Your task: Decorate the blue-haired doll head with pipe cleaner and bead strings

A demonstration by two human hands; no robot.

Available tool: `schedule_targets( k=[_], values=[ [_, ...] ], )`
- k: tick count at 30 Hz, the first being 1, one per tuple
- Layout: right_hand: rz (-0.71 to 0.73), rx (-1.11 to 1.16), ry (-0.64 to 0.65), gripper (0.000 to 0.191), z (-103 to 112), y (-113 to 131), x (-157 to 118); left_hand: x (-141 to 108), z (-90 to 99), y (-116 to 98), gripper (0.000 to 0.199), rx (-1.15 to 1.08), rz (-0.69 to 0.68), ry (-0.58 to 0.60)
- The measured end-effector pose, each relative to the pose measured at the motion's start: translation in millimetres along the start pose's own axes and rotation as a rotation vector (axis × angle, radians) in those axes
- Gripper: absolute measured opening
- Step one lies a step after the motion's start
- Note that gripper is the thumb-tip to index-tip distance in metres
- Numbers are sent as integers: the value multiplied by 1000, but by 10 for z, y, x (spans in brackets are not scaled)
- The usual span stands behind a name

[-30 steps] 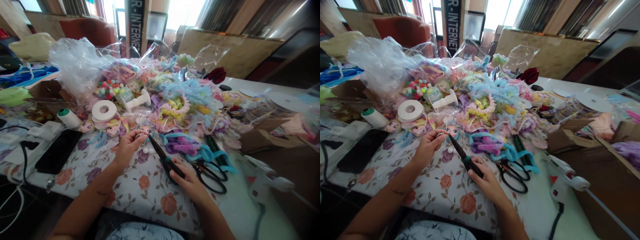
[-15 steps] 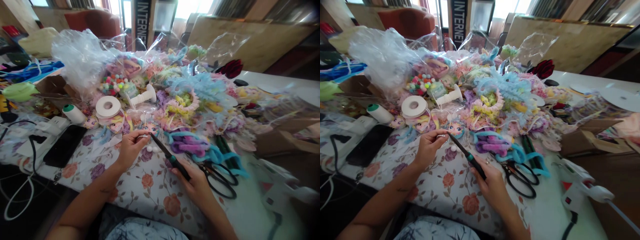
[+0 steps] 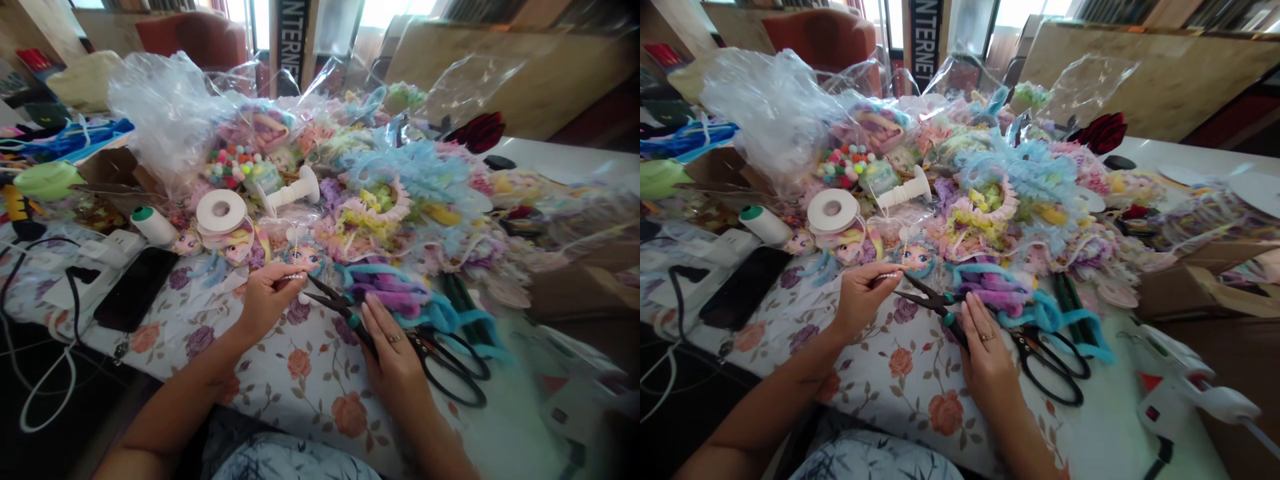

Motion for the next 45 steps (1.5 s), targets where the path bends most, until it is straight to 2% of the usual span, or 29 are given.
schedule_targets(
  k=[3, 8, 13, 16, 23, 26, 29, 31, 34, 36, 39, 42, 45],
  values=[
    [55, -77, 2, 78, -14, -6, -17, 17, 25, -3, 16, 145, -79, 19],
    [98, -154, 10, 78, -70, 7, -59, 69, 51, 55, 18, 329, -191, 156],
    [110, -157, 9, 78, -96, 31, -67, 99, 68, 97, 22, 416, -214, 189],
    [80, -134, 9, 76, -100, 27, -69, 124, 70, 73, 21, 328, -153, 185],
    [-9, -38, -24, 68, -30, 23, -57, 177, 111, 156, 18, 105, 190, 167],
    [-143, 86, -92, 53, 81, 6, -34, 196, 154, 214, 29, -27, 256, 131],
    [-409, 287, -111, 34, 157, -78, -41, 194, 149, 227, 22, -140, 295, 167],
    [-588, 551, -71, 26, 141, -129, -59, 170, 108, 220, 22, -202, 329, 224],
    [-747, 1012, 14, 33, 64, -118, -58, 121, 32, 201, 26, -272, 365, 265],
    [-811, 1167, 101, 42, 14, -74, -48, 90, -20, 186, 29, -319, 393, 278],
    [-860, 1222, 203, 47, -31, -11, -42, 54, -91, 165, 34, -408, 463, 323],
    [-859, 1248, 216, 43, -34, 8, -33, 52, -117, 166, 38, -447, 477, 331],
    [-845, 1086, 207, 34, -3, -46, 1, 78, -103, 205, 44, -458, 429, 265]
  ],
)
Point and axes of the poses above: each hand's wrist, its own x-axis towards the middle knuckle, its own z-axis out of the back of the hand, y = z × x, the point moved 4 cm from there along x, towards the middle knuckle, and after that the axes turned 6 degrees about -y, right-handed, at the moved point
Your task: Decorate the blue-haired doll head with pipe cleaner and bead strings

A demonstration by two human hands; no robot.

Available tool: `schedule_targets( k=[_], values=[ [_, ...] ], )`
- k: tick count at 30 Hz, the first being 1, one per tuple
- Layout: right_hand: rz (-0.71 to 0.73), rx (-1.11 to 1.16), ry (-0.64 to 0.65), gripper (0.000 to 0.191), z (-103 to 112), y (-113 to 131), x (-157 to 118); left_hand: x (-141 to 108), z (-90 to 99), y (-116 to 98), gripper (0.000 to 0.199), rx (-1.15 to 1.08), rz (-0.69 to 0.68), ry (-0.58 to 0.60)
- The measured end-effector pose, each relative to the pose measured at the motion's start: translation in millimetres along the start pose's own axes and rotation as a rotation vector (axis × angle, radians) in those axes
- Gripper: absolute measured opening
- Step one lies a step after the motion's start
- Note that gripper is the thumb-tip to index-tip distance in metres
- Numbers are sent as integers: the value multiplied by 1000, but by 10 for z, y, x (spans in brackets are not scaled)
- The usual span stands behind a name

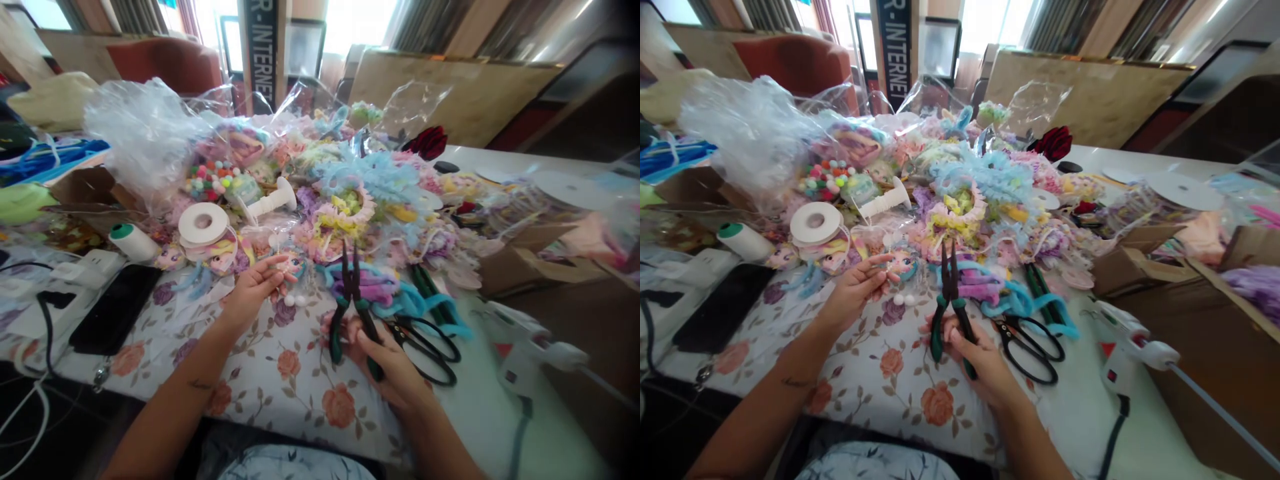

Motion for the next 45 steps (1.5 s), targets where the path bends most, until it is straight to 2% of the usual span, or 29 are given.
schedule_targets(
  k=[5, 7, 10, 15, 24, 29, 36, 45],
  values=[
    [191, -505, -68, 27, 49, 163, 70, 45, 71, 31, 35, -33, -39, -126],
    [276, -593, -73, 24, 33, 219, 70, 45, 76, 19, 35, -49, -40, -145],
    [276, -659, -33, 24, -11, 240, 47, 19, 70, -17, 35, -55, -48, -165],
    [173, -644, 64, 29, -107, 266, -7, -71, 51, -83, 28, 76, -140, -234],
    [97, -644, 109, 30, -196, 234, -5, -129, 55, -97, 19, 353, -301, -284],
    [97, -671, 101, 32, -221, 219, -10, -145, 75, -86, 17, 383, -304, -302],
    [124, -671, 82, 28, -280, 205, -3, -156, 113, -52, 20, 513, -398, -344],
    [126, -664, 101, 26, -267, 167, -26, -138, 98, -37, 17, 435, -371, -321]
  ],
)
Point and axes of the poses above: each hand's wrist, its own x-axis towards the middle knuckle, its own z-axis out of the back of the hand, y = z × x, the point moved 4 cm from there along x, towards the middle knuckle, and after that the axes turned 6 degrees about -y, right-handed, at the moved point
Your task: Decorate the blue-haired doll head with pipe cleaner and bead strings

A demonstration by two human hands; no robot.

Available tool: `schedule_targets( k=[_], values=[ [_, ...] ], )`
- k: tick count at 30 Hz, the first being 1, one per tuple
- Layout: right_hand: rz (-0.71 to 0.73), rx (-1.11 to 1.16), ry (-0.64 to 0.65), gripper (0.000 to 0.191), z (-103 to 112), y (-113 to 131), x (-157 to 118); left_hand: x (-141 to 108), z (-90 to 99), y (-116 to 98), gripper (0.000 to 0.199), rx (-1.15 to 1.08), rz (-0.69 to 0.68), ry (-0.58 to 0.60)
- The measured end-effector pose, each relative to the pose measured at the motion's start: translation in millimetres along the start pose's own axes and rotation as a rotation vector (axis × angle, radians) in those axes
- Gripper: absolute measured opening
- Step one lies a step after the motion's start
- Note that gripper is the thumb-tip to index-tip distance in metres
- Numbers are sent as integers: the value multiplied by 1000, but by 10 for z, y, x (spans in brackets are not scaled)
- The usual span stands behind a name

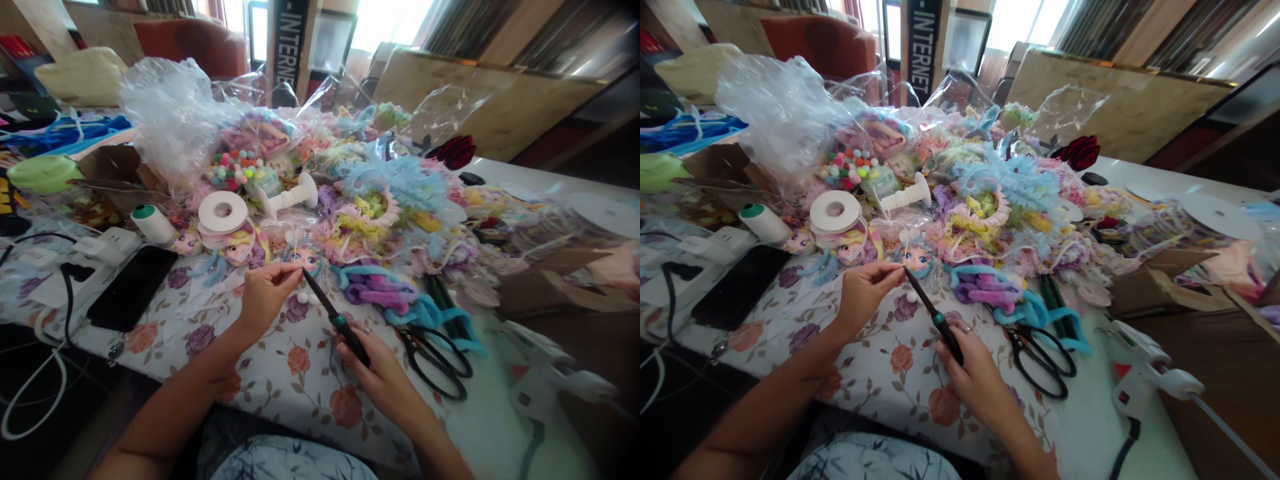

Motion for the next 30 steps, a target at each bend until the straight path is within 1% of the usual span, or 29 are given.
schedule_targets(
  k=[3, 8, 12, 15, 18, 19, 23, 27, 30],
  values=[
    [7, -23, -3, 27, 19, 11, 3, -2, -3, -8, 17, -39, 11, 1],
    [-59, -78, 52, 32, 12, 0, 6, 2, -1, -53, 16, -66, 28, -7],
    [-44, -79, 68, 31, 34, 8, -13, 13, -21, -84, 15, -212, 117, 26],
    [-51, -66, 76, 31, 78, -4, -25, 20, -46, -63, 16, -328, 207, 61],
    [-44, -16, 57, 44, 137, -25, 4, 16, -80, -7, 19, -414, 283, 87],
    [-54, -10, 81, 45, 141, -40, 20, 12, -93, 15, 20, -432, 306, 92],
    [-137, 16, 226, 36, 121, -96, 72, -11, -144, 85, 23, -504, 396, 90],
    [-138, 63, 229, 37, 144, -66, 79, -21, -173, 87, 25, -548, 438, 122],
    [-130, 42, 219, 38, 156, -46, 69, -22, -173, 91, 24, -552, 457, 130]
  ],
)
Point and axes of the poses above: each hand's wrist, its own x-axis towards the middle knuckle, its own z-axis out of the back of the hand, y = z × x, the point moved 4 cm from there along x, towards the middle knuckle, and after that the axes turned 6 degrees about -y, right-handed, at the moved point
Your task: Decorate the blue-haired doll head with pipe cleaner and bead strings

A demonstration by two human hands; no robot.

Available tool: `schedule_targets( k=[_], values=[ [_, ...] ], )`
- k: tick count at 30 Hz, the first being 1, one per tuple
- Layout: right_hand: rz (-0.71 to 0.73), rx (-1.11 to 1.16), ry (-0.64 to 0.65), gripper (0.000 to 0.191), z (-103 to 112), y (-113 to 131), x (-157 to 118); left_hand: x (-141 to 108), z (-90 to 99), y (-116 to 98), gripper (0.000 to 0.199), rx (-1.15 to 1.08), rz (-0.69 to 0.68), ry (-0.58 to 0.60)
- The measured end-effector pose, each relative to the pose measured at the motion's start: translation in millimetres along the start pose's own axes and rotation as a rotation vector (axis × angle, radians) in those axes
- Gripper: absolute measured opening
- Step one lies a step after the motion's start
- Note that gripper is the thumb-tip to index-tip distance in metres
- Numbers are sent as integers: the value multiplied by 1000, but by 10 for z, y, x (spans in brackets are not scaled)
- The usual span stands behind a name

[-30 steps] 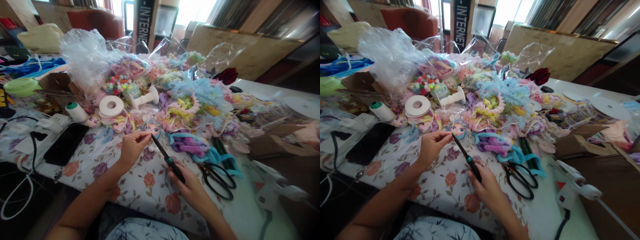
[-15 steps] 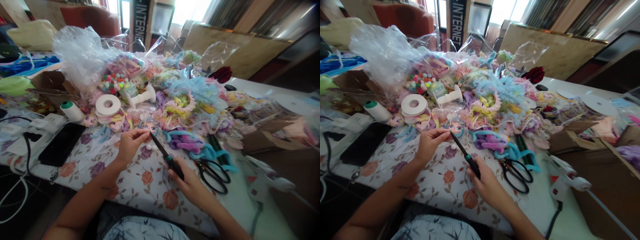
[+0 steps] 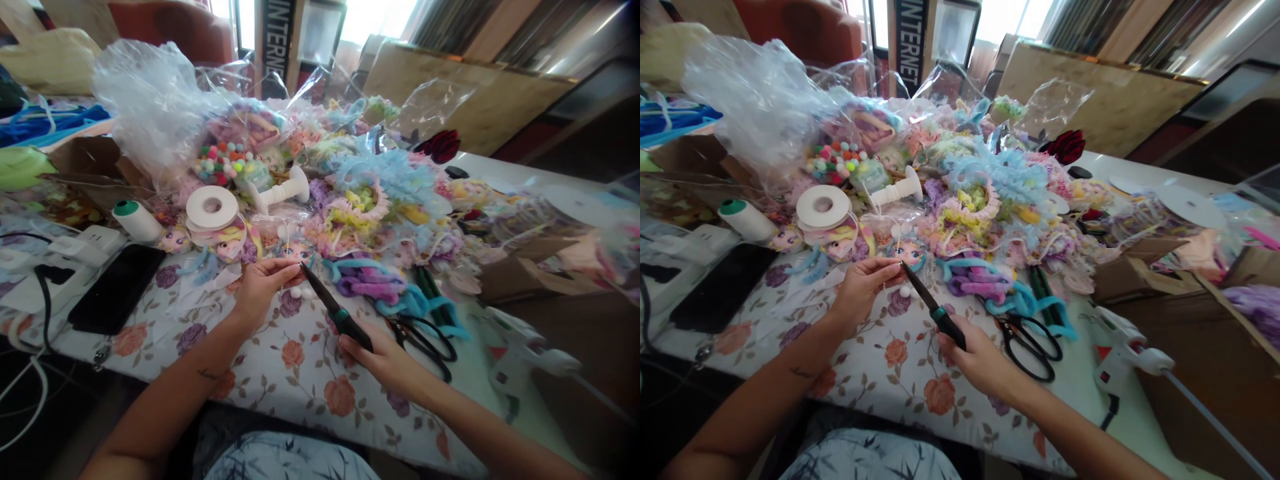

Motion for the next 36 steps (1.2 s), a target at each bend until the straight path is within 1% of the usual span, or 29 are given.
schedule_targets(
  k=[6, 10, 14, 17, 20, 22, 24, 28, 33, 36],
  values=[
    [30, -83, -60, 33, -13, -40, 37, 18, 19, 59, 22, -38, 48, -33],
    [20, -97, -76, 27, -46, -57, 58, 20, 22, 65, 22, -51, 54, -46],
    [16, -86, -110, 28, -70, -53, 65, 32, 26, 61, 22, -55, 37, -43],
    [-11, -4, -67, 29, -94, -72, 76, 52, 39, 67, 23, -36, 16, -49],
    [-94, 130, 19, 37, -98, -88, 80, 66, 43, 70, 24, -32, 8, -39],
    [-125, 160, 56, 43, -73, -72, 72, 65, 41, 68, 25, -24, 15, -36],
    [-125, 136, 54, 47, -30, -44, 59, 57, 40, 62, 27, -5, 27, -42],
    [-103, 51, 1, 51, 27, -15, 33, 38, 36, 28, 28, 35, 8, -50],
    [-57, 6, -5, 45, -3, 22, 9, 30, 34, -27, 22, 137, -83, -41],
    [-28, -17, -14, 41, -15, 51, -3, 30, 44, -31, 21, 164, -100, -41]
  ],
)
Point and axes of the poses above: each hand's wrist, its own x-axis towards the middle knuckle, its own z-axis out of the back of the hand, y = z × x, the point moved 4 cm from there along x, towards the middle knuckle, and after that the axes turned 6 degrees about -y, right-handed, at the moved point
